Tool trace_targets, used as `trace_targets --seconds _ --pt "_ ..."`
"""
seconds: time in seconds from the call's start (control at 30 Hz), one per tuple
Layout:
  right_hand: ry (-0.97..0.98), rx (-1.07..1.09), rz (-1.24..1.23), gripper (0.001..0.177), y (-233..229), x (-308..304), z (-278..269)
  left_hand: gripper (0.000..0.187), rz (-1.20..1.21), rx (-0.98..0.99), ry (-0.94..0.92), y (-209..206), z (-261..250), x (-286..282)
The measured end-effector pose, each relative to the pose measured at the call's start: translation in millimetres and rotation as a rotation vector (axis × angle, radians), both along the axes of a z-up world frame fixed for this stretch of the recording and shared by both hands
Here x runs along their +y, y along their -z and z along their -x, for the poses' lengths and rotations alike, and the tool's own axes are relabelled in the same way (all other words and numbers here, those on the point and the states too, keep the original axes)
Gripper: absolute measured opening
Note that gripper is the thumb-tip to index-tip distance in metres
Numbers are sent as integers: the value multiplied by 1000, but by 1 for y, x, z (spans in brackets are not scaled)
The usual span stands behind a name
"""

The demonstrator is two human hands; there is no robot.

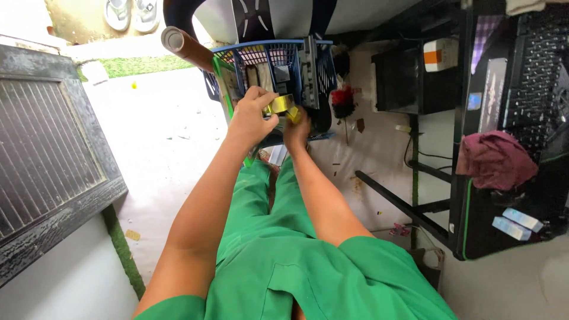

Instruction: The person organizes small items in a blue basket, then sprays a window with a pink bottle and wipes it with a cloth. The person handles boxes, a spray bottle, and a cloth while tidying the workspace.

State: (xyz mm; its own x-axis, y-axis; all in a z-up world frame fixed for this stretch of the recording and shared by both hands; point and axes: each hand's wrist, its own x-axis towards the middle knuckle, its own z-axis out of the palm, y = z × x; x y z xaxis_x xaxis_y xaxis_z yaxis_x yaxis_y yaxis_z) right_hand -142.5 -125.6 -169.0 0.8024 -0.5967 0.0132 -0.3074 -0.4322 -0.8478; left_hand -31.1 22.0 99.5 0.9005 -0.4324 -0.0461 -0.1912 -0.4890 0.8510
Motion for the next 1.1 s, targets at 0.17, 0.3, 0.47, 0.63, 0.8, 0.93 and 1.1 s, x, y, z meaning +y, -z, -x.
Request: trace_targets --seconds 0.17,0.3,0.47,0.63,0.8,0.93,1.1 --pt "311 -35 -459 47 57 6 -16 43 31 -7 -10 8 -7 3" --pt "585 -71 -758 52 67 6 -14 44 64 2 2 12 -10 7" --pt "752 -193 -1419 48 70 -9 -30 41 71 -3 7 14 -14 13" --pt "624 -217 -1464 37 81 -6 -57 41 67 37 4 10 -17 18" --pt "407 -213 -1496 34 88 -6 -71 42 51 67 40 5 -19 22" --pt "187 -234 -1559 38 92 -13 -63 41 31 74 55 7 -20 23" --pt "511 -99 -1505 29 92 -11 -54 41 41 77 48 9 -20 21"
